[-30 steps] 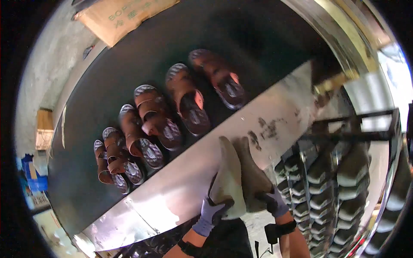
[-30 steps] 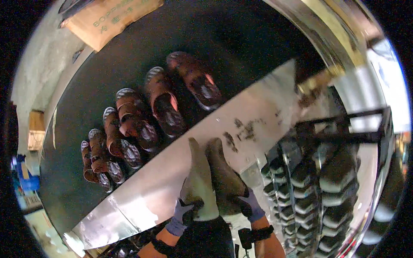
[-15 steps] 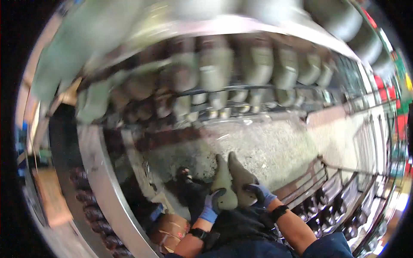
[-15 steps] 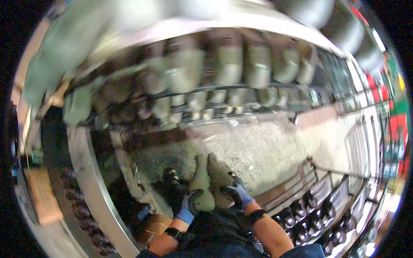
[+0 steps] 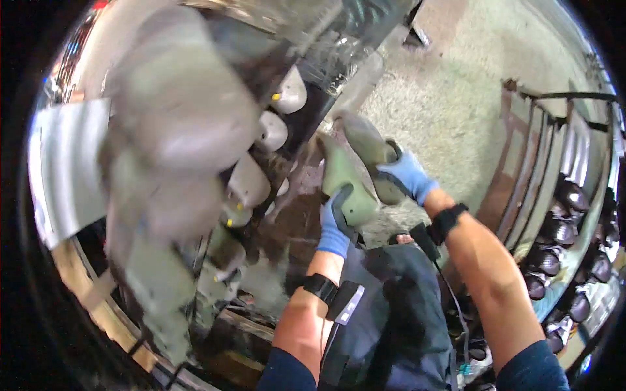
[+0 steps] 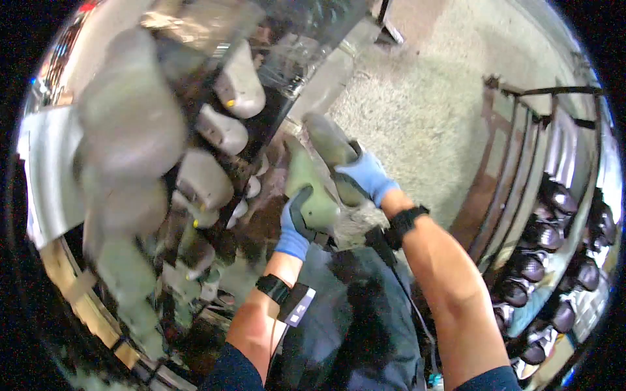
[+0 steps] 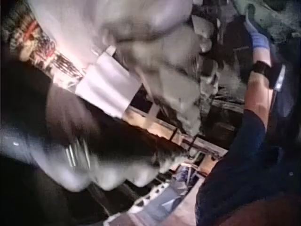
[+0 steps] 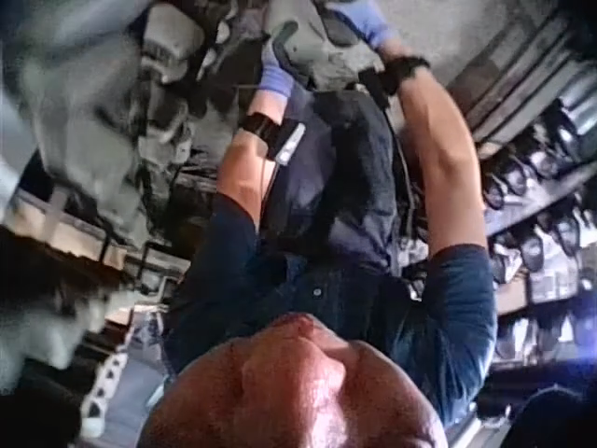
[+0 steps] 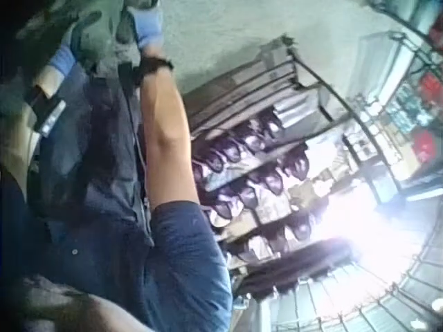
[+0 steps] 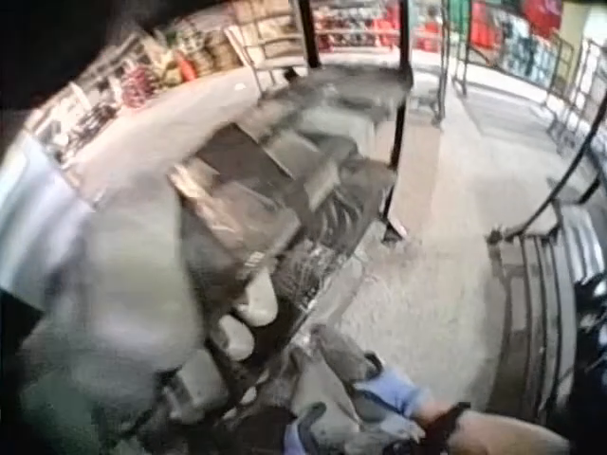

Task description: Sorting and placing shoe components on a conveyor belt and rack in a manufacturing environment.

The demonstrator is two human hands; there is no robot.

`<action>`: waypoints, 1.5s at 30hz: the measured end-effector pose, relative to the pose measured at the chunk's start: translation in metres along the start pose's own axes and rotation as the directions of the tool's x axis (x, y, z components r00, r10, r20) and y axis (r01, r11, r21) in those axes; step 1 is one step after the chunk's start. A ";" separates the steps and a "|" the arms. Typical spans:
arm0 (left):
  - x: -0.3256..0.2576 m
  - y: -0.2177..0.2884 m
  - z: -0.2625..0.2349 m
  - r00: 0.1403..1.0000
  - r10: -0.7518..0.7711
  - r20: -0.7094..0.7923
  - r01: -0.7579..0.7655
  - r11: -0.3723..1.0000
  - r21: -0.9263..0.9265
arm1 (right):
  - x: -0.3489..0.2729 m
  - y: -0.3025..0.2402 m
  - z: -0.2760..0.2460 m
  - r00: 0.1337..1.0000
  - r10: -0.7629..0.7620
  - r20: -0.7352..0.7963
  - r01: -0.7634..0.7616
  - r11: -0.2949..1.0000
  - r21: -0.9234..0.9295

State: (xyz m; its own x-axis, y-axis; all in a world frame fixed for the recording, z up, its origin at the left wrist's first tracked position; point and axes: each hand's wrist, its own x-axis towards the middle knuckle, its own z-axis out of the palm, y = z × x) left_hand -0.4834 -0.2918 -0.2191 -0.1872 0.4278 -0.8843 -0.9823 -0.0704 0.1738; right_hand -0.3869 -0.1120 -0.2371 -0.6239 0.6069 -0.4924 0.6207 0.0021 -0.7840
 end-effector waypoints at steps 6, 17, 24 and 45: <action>0.138 0.063 -0.022 0.349 0.743 0.571 -0.482 -0.381 0.789 | 0.150 -0.027 0.063 0.906 -0.415 -0.084 0.412 0.910 -0.053; -0.052 -0.023 -0.012 0.933 0.305 0.192 -0.356 0.863 0.360 | -0.086 0.038 0.012 0.988 0.156 -0.010 -0.151 0.972 0.178; -0.266 -0.093 -0.114 0.814 0.521 -0.255 -0.382 0.813 0.440 | -0.274 -0.084 -0.021 0.875 0.221 0.430 -0.306 0.942 0.140; -0.725 -0.377 -0.428 -0.327 -0.241 -0.914 -0.867 0.462 0.188 | -0.582 -0.201 0.310 -0.209 0.293 0.933 0.608 0.786 -0.111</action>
State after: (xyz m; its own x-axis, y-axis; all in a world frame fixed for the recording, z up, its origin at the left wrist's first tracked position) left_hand 0.0169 -0.9614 0.1707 0.2870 -0.9462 -0.1493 -0.2893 -0.2342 0.9282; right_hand -0.2957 -0.7116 0.0898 -0.1304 -0.8677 -0.4797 0.1615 0.4588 -0.8737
